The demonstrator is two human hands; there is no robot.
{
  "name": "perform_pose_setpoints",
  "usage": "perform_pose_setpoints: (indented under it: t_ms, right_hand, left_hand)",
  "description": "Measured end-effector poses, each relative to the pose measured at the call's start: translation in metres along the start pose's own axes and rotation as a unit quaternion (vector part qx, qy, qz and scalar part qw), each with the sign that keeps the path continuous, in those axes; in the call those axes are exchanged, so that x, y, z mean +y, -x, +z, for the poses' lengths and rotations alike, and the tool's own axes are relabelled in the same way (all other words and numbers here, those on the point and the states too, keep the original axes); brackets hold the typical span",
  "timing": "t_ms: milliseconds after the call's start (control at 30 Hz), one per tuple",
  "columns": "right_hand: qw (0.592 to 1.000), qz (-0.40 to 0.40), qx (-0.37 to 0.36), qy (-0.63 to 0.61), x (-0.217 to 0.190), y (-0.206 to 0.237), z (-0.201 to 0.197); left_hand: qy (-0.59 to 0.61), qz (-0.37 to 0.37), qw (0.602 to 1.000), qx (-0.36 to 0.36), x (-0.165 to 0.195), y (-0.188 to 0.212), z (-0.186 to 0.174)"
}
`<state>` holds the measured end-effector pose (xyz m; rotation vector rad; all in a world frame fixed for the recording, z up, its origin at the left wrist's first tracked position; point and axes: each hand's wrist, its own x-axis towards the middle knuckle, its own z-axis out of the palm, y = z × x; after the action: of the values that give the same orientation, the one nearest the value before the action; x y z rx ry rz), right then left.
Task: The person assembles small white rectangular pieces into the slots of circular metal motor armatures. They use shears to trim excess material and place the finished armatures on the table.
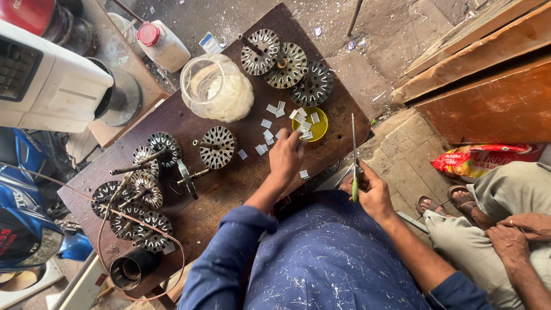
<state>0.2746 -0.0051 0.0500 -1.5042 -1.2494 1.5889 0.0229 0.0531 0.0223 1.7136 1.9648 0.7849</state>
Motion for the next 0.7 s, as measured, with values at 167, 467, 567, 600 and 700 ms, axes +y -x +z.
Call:
perform_pose_setpoints:
  t_ms: [167, 467, 567, 600, 700]
  right_hand:
    - [1.0, -0.013, 0.013, 0.015, -0.001, 0.007, -0.005]
    - [0.982, -0.046, -0.062, 0.175, -0.017, 0.026, -0.005]
    - [0.957, -0.179, -0.077, 0.217, -0.032, 0.023, 0.006]
    - [0.943, -0.243, -0.08, 0.213, -0.036, 0.022, 0.01]
    - [0.958, -0.166, -0.106, 0.206, -0.043, 0.019, 0.018]
  left_hand:
    - [-0.051, 0.029, 0.997, -0.044, 0.001, -0.032, 0.014]
    - [0.476, -0.138, 0.846, -0.199, 0.022, -0.004, -0.015]
    - [0.558, -0.188, 0.784, -0.2, 0.028, 0.008, -0.027]
    - [0.57, -0.199, 0.774, -0.192, 0.028, 0.012, -0.03]
    - [0.581, -0.22, 0.761, -0.185, 0.024, 0.022, -0.034]
